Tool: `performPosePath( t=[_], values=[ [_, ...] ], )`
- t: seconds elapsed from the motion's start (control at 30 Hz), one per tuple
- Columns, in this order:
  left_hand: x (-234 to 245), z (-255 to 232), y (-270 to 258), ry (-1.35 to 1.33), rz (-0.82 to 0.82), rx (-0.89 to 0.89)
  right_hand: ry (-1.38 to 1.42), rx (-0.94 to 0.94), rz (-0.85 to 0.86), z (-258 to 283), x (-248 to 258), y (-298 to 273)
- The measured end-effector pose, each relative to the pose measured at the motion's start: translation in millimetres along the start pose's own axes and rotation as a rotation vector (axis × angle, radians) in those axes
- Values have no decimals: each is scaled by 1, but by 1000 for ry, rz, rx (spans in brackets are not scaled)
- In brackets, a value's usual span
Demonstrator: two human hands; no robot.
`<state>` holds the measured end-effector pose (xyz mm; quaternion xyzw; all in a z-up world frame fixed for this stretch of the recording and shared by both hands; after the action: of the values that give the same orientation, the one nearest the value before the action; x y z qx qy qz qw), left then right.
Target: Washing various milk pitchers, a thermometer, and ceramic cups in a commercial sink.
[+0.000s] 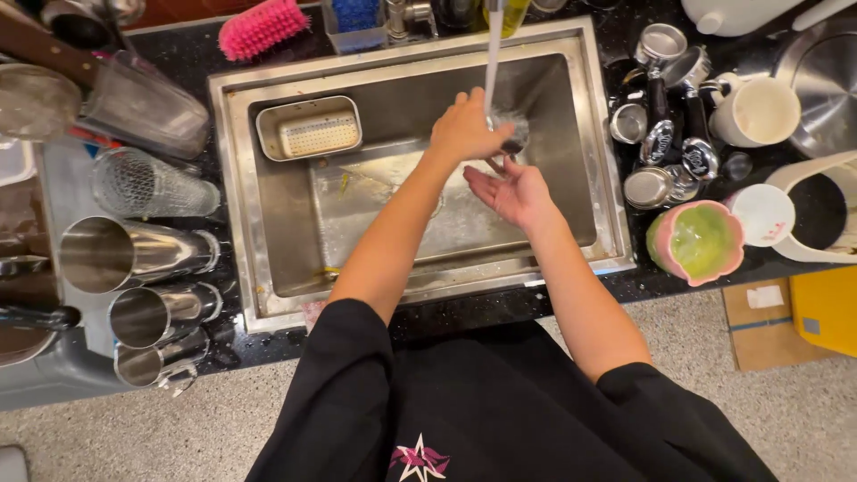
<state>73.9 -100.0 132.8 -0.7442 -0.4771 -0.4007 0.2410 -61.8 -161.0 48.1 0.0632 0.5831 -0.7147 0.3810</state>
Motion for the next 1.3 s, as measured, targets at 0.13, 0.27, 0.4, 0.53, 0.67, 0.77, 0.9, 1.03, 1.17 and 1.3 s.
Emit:
performPosePath(
  t=[0.13, 0.27, 0.4, 0.53, 0.67, 0.77, 0.9, 1.03, 1.17, 1.3],
  values=[
    [-101, 52, 34, -452, -121, 114, -10, 120, 35, 28, 21, 16],
    [-196, 96, 38, -1205, -216, 519, -461, 483, -138, 56, 14, 0],
    [-166, 88, -11, -1180, -90, 930, -768, 680, -185, 65, 15, 12],
    [-168, 117, -18, -1123, -67, 969, -1037, 854, -262, 66, 7, 14],
    [-114, 143, -29, -761, -142, 866, -922, 667, -127, 48, -16, 10],
    [-92, 142, -41, -804, 19, 822, -730, 446, 58, 33, -15, 8],
    [-68, 151, -49, -627, 163, 684, -514, 237, -10, 18, 4, 10],
    [-77, 175, -60, -554, 265, 658, -670, 493, -114, 43, 2, 18],
    [-75, 175, -73, -543, 309, 604, -632, 544, -202, 44, 24, 37],
    [-71, 176, -72, -593, 283, 623, -598, 454, -287, 43, 29, 23]
  ],
)
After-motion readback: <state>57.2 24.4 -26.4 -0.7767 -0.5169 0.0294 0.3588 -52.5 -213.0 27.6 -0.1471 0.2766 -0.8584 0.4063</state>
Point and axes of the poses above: each hand's wrist, its own y-axis towards the middle knuckle, its own x-axis out of the back of the hand, z = x × y, the point moved 8 cm from there along y, towards the middle knuckle, and after that the axes turned 10 degrees about -z, right-handed, at the moved point
